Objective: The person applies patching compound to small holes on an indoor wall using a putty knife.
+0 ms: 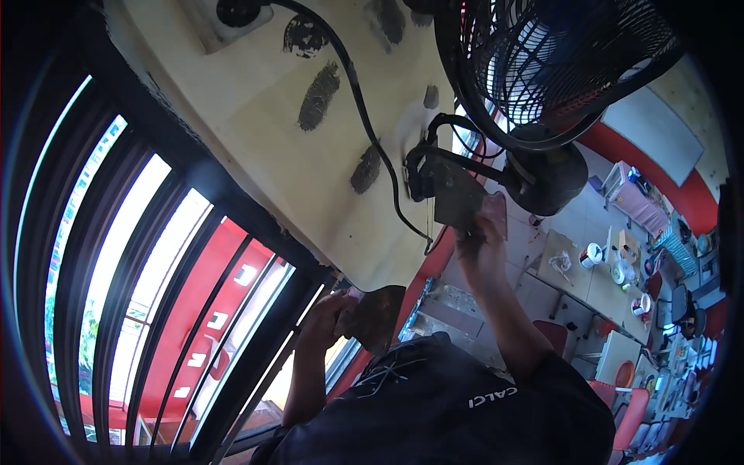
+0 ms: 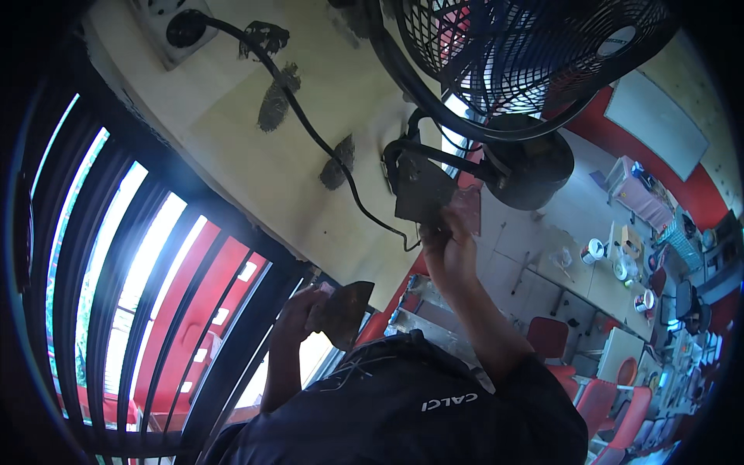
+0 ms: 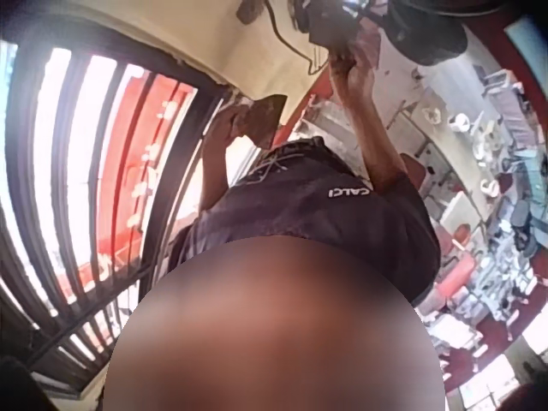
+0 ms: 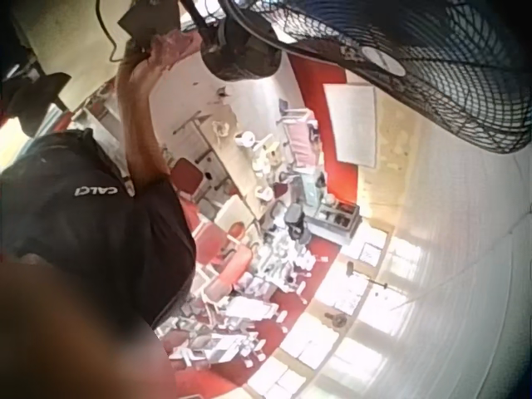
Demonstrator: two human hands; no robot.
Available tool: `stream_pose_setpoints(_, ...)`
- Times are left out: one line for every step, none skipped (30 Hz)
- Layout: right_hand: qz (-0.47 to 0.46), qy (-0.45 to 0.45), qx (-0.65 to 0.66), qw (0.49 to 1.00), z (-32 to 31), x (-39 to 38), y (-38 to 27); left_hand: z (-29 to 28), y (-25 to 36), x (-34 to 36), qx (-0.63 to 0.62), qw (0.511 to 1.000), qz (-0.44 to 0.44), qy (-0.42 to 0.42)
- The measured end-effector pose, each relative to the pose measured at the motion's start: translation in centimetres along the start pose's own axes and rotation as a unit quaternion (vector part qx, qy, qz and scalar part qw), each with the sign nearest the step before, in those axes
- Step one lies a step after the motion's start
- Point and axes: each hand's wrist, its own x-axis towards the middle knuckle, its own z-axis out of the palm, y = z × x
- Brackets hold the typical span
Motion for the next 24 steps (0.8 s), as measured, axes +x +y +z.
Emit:
stream_pose_setpoints(0.001,-0.006,0.002,1.0,0.3,0.5,0.7,0.0,-0.1,-0.1,0.002,1.0,0.005,0.004)
stream_pose_setpoints(-0.007,0.012,0.013,1.0,0.5,1.3,1.5,-0.1,-0.2,-0.2,-0.118,0.992,-0.044,-0.018)
stream_pose_setpoints(-0.014,0.026,0.021,0.999,0.6,2.1,2.0,0.0,-0.2,-0.2,-0.238,0.967,-0.088,-0.041)
stream_pose_setpoints(-0.013,0.013,0.02,1.0,0.8,2.8,2.5,-0.1,0.1,-0.4,-0.216,0.972,-0.08,-0.049)
stream_pose_setpoints(-0.034,-0.018,0.036,0.999,0.9,3.2,3.0,0.6,0.1,-0.8,0.048,0.999,0.022,-0.003)
stream_pose_setpoints(-0.052,-0.053,0.054,0.996,1.5,3.8,3.5,0.4,-0.1,-0.9,-0.074,0.997,-0.019,-0.032)
stream_pose_setpoints(-0.047,-0.067,0.053,0.995,2.5,4.0,4.0,0.2,-0.6,-1.1,-0.195,0.977,-0.059,-0.065)
stream_pose_setpoints(-0.067,-0.051,0.048,0.995,3.6,4.2,4.5,0.2,-1.1,-1.4,-0.162,0.984,-0.065,-0.035)
stream_pose_setpoints(-0.089,-0.031,0.041,0.995,4.7,4.3,4.9,1.0,-0.5,-1.8,-0.14,0.989,-0.039,-0.003)
stream_pose_setpoints(-0.112,-0.079,0.033,0.99,5.9,4.4,5.3,0.5,-1.5,-1.9,-0.021,0.999,0.034,-0.003)
stream_pose_setpoints(-0.109,-0.091,0.032,0.989,6.8,4.6,5.9,-0.3,-2.8,-1.9,0.1,0.99,0.104,-0.001)
stream_pose_setpoints(-0.123,-0.094,0.038,0.987,7.2,5.0,6.5,-1.3,-3.9,-2.3,0.107,0.994,-0.013,0.002)
stream_pose_setpoints(-0.142,-0.094,0.041,0.985,7.2,5.5,6.5,-0.7,-3.3,-2.5,0.073,0.997,0.04,0.001)
stream_pose_setpoints(-0.157,-0.111,0.028,0.981,7.0,6.1,6.5,0.1,-2.4,-2.7,-0.078,0.997,-0.014,0.011)
stream_pose_setpoints(-0.157,-0.118,0.027,0.98,7.1,6.7,6.8,0.7,-1.5,-3.0,-0.227,0.971,-0.068,0.023)
stream_pose_setpoints(-0.154,-0.099,0.032,0.983,7.2,7.3,7.3,0.9,-1.2,-3.1,-0.228,0.971,-0.063,0.023)
stream_pose_setpoints(-0.153,-0.079,0.037,0.984,7.2,7.8,7.6,1.1,-1.1,-3.3,-0.229,0.971,-0.067,0.026)
stream_pose_setpoints(-0.185,-0.076,0.031,0.979,8.5,7.5,8.1,0.8,-1.1,-3.6,-0.229,0.97,-0.072,0.033)
stream_pose_setpoints(-0.184,-0.08,0.032,0.979,9.4,7.0,8.3,0.5,-1.4,-3.6,-0.229,0.97,-0.068,0.035)
stream_pose_setpoints(-0.185,-0.058,-0.001,0.981,10.1,6.6,8.4,0.2,-1.8,-3.6,-0.277,0.957,-0.088,0.021)
stream_pose_setpoints(-0.186,-0.036,-0.034,0.981,10.7,6.3,8.5,0.0,-2.1,-3.5,-0.324,0.94,-0.108,0.008)
stream_pose_setpoints(-0.185,-0.038,-0.032,0.981,11.2,6.0,8.8,0.1,-2.4,-3.4,-0.337,0.935,-0.109,0.032)
stream_pose_setpoints(-0.21,-0.047,-0.04,0.976,11.6,5.8,9.1,0.1,-2.5,-3.5,-0.335,0.935,-0.108,0.034)
stream_pose_setpoints(-0.236,-0.054,-0.048,0.969,11.7,5.8,9.3,0.4,-2.3,-3.6,-0.275,0.959,-0.067,0.034)
